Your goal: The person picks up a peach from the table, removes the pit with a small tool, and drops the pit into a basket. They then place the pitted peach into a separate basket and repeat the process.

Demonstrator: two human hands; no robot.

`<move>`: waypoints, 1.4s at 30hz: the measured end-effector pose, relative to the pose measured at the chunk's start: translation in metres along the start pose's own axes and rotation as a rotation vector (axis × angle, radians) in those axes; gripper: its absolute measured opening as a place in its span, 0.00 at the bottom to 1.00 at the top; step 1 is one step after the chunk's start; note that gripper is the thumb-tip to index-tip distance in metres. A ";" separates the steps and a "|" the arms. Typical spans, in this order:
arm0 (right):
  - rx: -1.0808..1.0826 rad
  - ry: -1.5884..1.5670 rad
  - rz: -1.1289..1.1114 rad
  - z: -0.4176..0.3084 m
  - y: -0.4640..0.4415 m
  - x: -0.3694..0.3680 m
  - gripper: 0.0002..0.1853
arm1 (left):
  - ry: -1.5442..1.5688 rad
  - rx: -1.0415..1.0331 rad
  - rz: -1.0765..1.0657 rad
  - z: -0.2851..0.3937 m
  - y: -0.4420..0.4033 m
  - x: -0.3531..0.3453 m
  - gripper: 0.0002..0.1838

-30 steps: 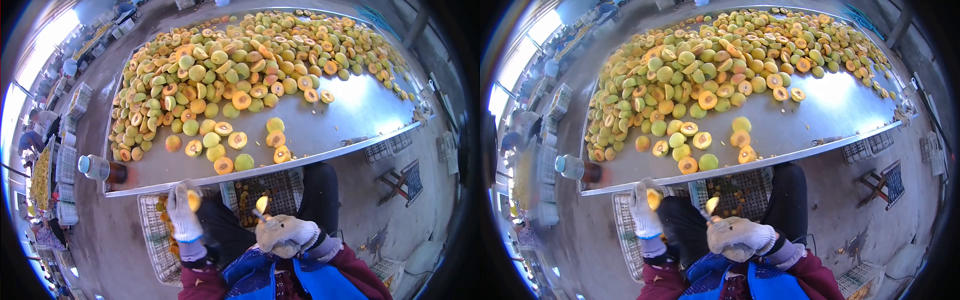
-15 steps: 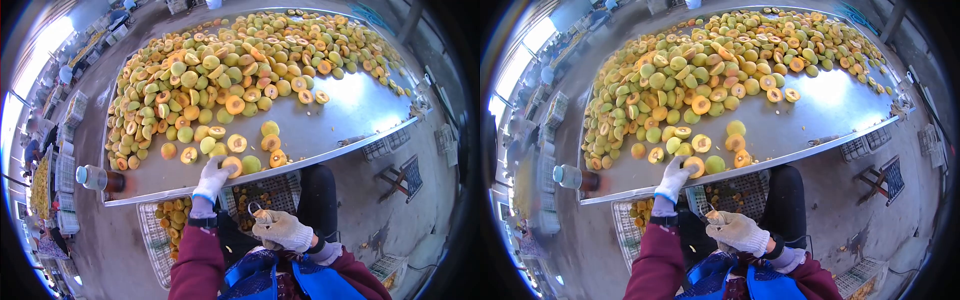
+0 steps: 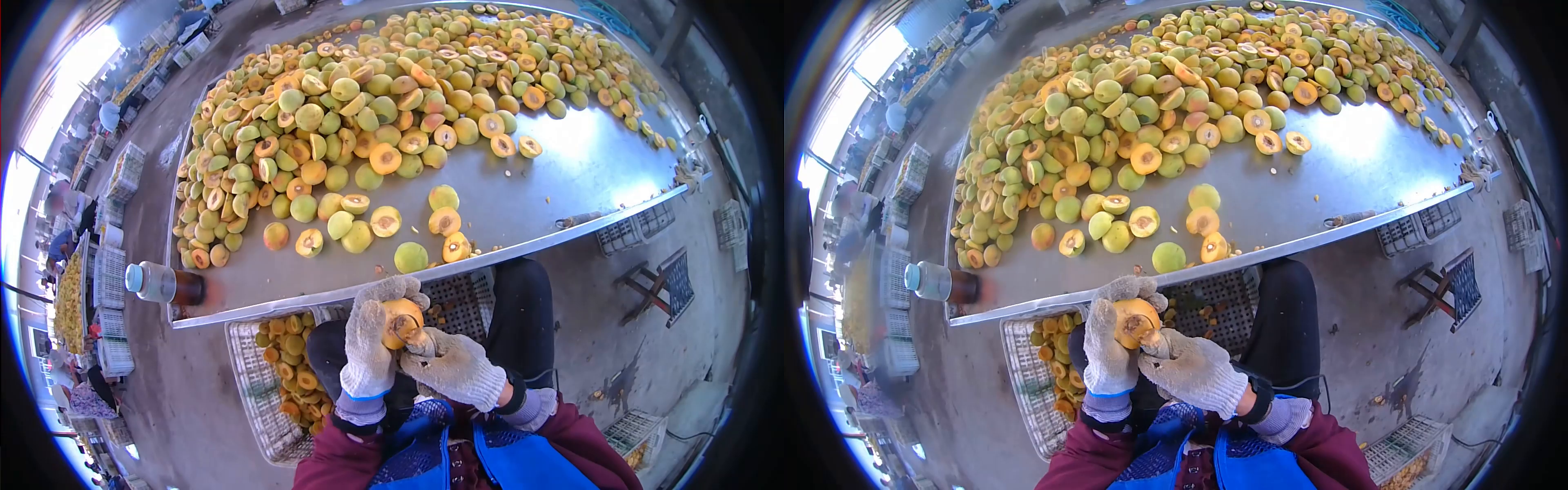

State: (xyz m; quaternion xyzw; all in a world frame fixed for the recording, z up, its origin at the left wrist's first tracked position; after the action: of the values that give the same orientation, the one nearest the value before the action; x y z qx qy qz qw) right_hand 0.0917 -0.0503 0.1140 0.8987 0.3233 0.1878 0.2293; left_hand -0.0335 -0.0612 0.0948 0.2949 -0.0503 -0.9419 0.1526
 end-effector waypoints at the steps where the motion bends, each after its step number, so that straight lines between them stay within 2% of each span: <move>1: -0.001 0.001 0.001 -0.002 0.003 0.000 0.16 | -0.011 -0.036 0.018 0.000 0.003 -0.002 0.29; 2: -0.027 -0.002 0.000 -0.004 0.007 0.001 0.16 | -0.009 -0.036 0.016 -0.003 0.006 -0.007 0.29; 4: -0.053 -0.005 0.000 -0.003 0.010 0.000 0.15 | -0.084 -0.277 0.025 0.003 0.013 -0.015 0.26; 7: 0.025 -0.166 -0.009 0.001 0.014 -0.002 0.14 | -0.133 -0.175 0.042 0.017 0.017 -0.022 0.22; 9: -0.185 -0.480 -0.323 0.005 0.017 -0.007 0.12 | -0.169 -0.134 0.034 0.024 0.017 -0.027 0.20; 11: -0.207 -0.546 -0.410 0.006 0.021 -0.003 0.11 | -0.210 -0.096 0.024 0.030 0.013 -0.025 0.18; 14: -0.235 -0.709 -0.594 0.016 0.024 -0.006 0.10 | -0.592 -0.104 -0.132 0.040 0.011 -0.030 0.13; 15: -0.242 -0.802 -0.690 0.021 0.023 -0.011 0.10 | -0.593 -0.103 -0.132 0.044 0.010 -0.031 0.13; 16: -0.034 -0.868 -0.649 0.020 0.019 -0.019 0.10 | -0.627 -0.142 -0.211 0.048 0.011 -0.034 0.15; 17: -0.033 -0.868 -0.648 0.022 0.020 -0.016 0.10 | -0.660 -0.184 -0.292 0.049 0.012 -0.037 0.19; 18: -0.054 -0.921 -0.740 0.012 0.025 -0.010 0.10 | -0.654 -0.447 -0.273 0.049 0.012 -0.043 0.19; 19: -0.077 -0.973 -0.832 0.007 0.030 -0.008 0.10 | -0.652 -0.448 -0.274 0.037 0.015 -0.042 0.19; 21: -0.052 -0.976 -0.756 0.015 0.029 -0.013 0.10 | -0.467 -0.756 -0.093 0.031 0.029 -0.033 0.20; 22: -0.105 -1.056 -0.850 0.027 0.024 -0.015 0.10 | -0.534 -0.753 -0.180 0.036 0.024 -0.042 0.22; 23: -0.164 -1.134 -0.947 0.033 0.023 -0.016 0.10 | -0.531 -0.755 -0.179 0.042 0.023 -0.045 0.22; 25: -0.153 -1.186 -1.006 0.017 0.026 -0.008 0.09 | -0.111 0.002 -0.152 0.026 0.012 -0.040 0.24; 26: -0.084 -1.081 -1.086 0.014 0.028 -0.010 0.10 | 0.016 0.003 -0.038 0.021 0.004 -0.036 0.28; 27: -0.009 -0.970 -1.161 0.010 0.029 -0.010 0.11 | 0.074 0.067 0.141 0.016 0.002 -0.021 0.26; 29: 0.069 -0.920 -1.100 0.013 0.029 -0.003 0.14 | -0.042 -0.005 0.246 0.024 -0.001 0.018 0.23; 31: -0.049 -0.810 -0.681 0.029 0.017 0.013 0.15 | -0.312 -0.196 0.534 0.041 -0.001 0.082 0.16; 32: -0.191 -0.613 -0.600 0.045 0.011 0.020 0.11 | -1.100 -0.424 0.549 0.062 -0.003 0.107 0.13; 33: -0.190 -0.614 -0.607 0.050 0.005 0.015 0.11 | -1.897 -0.632 0.503 0.075 -0.005 0.108 0.11; 35: -0.178 -0.439 -0.539 0.061 -0.007 0.005 0.10 | -1.977 -0.598 0.587 0.066 -0.022 0.108 0.10; 36: -0.006 -0.368 -0.529 0.052 -0.006 0.001 0.08 | -1.701 -0.506 0.455 0.050 -0.040 0.108 0.12; 37: -0.009 -0.369 -0.531 0.040 -0.003 -0.001 0.08 | -1.419 -0.413 0.333 0.033 -0.058 0.103 0.14; 39: -0.386 -0.374 -0.546 0.017 0.006 -0.001 0.08 | -1.641 -0.256 0.237 0.013 -0.100 0.073 0.22; 41: -0.373 -0.384 -0.497 0.022 0.006 -0.001 0.10 | -1.818 -0.292 0.280 -0.017 -0.130 0.070 0.29; 42: -0.309 -0.422 -0.464 0.026 0.004 0.000 0.09 | -1.812 -0.298 0.272 -0.020 -0.141 0.067 0.29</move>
State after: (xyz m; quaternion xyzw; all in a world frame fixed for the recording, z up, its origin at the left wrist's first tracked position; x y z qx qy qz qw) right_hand 0.1061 -0.0606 0.0945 0.7749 0.4323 -0.0128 0.4610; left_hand -0.1111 0.0509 0.0162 -0.5850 -0.0630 -0.7834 0.2005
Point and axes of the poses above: each hand's wrist, its own y-axis away from the middle knuckle, its own x-axis out of the back of the hand, z = x × y, the point moved 4 cm from there along -y, towards the middle knuckle, and after that the axes turned 5 degrees about z, right-handed, at the moved point
